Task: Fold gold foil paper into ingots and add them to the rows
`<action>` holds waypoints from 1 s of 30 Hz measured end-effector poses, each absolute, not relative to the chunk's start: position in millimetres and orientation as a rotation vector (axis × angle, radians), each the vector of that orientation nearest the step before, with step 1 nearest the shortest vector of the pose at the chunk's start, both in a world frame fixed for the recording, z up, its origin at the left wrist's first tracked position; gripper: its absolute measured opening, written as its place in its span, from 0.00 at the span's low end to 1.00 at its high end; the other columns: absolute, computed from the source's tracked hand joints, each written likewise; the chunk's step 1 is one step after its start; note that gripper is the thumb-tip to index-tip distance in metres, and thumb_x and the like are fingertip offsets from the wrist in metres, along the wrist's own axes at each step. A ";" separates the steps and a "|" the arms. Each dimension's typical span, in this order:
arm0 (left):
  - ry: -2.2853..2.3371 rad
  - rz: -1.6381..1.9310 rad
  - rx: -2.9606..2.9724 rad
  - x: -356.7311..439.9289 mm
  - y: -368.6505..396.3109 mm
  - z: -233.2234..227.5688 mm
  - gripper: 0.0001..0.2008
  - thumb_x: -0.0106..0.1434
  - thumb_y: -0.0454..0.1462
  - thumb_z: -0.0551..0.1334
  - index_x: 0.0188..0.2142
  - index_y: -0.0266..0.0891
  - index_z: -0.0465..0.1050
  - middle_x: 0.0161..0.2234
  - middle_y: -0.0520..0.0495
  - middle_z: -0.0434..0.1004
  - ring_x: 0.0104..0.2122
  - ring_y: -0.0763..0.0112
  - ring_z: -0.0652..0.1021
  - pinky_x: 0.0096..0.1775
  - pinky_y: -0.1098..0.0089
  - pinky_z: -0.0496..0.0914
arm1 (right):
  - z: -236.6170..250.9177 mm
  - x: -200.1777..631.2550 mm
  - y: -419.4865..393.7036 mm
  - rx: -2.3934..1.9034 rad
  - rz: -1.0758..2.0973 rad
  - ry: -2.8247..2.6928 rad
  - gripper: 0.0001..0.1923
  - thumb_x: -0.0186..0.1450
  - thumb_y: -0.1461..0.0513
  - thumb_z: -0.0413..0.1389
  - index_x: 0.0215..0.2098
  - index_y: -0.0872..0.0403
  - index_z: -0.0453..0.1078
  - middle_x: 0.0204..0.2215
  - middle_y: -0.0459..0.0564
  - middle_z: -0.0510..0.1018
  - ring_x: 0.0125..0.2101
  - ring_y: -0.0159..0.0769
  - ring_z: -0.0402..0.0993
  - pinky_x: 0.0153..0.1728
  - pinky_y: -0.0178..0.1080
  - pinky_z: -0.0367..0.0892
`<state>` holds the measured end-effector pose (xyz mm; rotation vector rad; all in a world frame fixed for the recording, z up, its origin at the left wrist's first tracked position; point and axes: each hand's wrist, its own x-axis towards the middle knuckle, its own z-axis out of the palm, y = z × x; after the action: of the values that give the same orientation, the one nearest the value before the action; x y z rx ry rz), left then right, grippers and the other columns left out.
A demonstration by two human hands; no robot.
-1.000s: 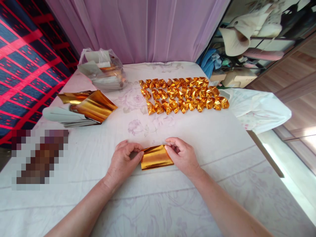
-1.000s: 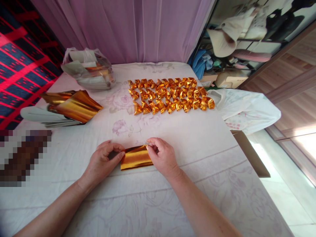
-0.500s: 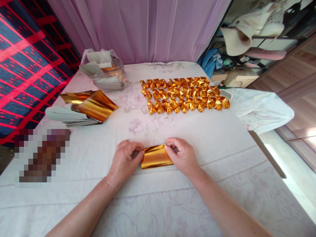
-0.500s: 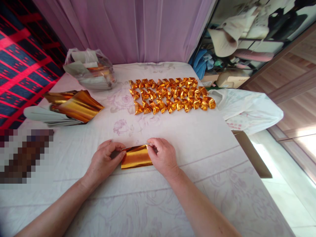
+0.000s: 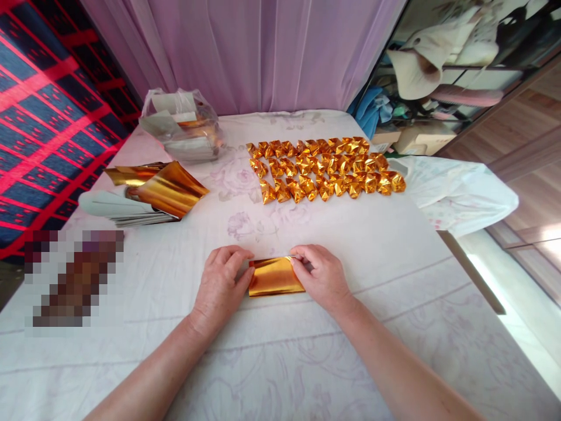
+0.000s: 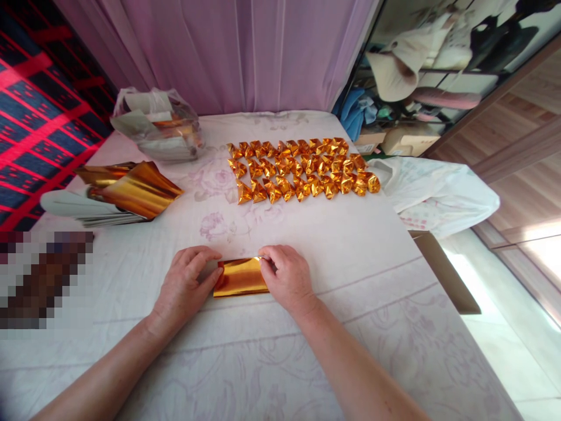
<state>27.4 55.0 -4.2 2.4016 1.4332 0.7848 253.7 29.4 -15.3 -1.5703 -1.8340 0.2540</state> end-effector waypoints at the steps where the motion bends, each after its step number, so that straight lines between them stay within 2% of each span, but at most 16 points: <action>1: 1.402 0.781 2.425 26.8 54.9 -4.6 0.08 0.65 0.35 0.59 0.40 0.43 0.77 0.41 0.45 0.76 0.42 0.61 0.74 0.45 0.59 0.70 | -15.3 253.6 29.4 -1.571 0.255 -1.831 0.07 0.63 0.66 0.54 0.35 0.50 0.73 0.28 0.46 0.79 0.31 0.36 0.75 0.35 0.37 0.68; 3: 1.341 0.761 2.476 25.0 54.8 -5.6 0.09 0.67 0.35 0.58 0.37 0.44 0.79 0.41 0.45 0.75 0.43 0.61 0.75 0.45 0.58 0.70 | -15.4 253.6 29.4 -1.574 0.259 -1.825 0.07 0.63 0.67 0.55 0.35 0.51 0.73 0.28 0.47 0.79 0.31 0.36 0.75 0.34 0.37 0.67; 9: 1.305 0.734 2.538 19.7 54.3 -6.9 0.11 0.69 0.38 0.57 0.42 0.49 0.81 0.44 0.45 0.76 0.43 0.58 0.75 0.45 0.56 0.70 | -15.8 254.7 29.5 -1.567 0.257 -1.834 0.07 0.63 0.67 0.55 0.36 0.52 0.73 0.28 0.47 0.79 0.31 0.36 0.75 0.34 0.37 0.67; 22: 1.283 0.672 2.494 19.6 52.3 0.0 0.13 0.67 0.43 0.59 0.44 0.45 0.80 0.45 0.43 0.77 0.44 0.57 0.75 0.47 0.54 0.70 | -14.8 254.6 29.5 -1.591 0.267 -1.840 0.07 0.64 0.65 0.53 0.36 0.50 0.73 0.28 0.47 0.79 0.31 0.36 0.75 0.35 0.37 0.68; 30: 1.258 0.584 2.580 21.1 46.9 1.2 0.14 0.67 0.42 0.59 0.48 0.41 0.78 0.47 0.41 0.76 0.46 0.56 0.74 0.50 0.51 0.69 | -15.1 254.3 28.6 -1.578 0.236 -1.849 0.06 0.64 0.66 0.54 0.36 0.51 0.72 0.29 0.47 0.79 0.32 0.37 0.75 0.35 0.38 0.68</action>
<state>21.1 46.9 1.2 2.5796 1.2583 0.5840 254.3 28.6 -15.1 -1.5784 -1.8487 0.2355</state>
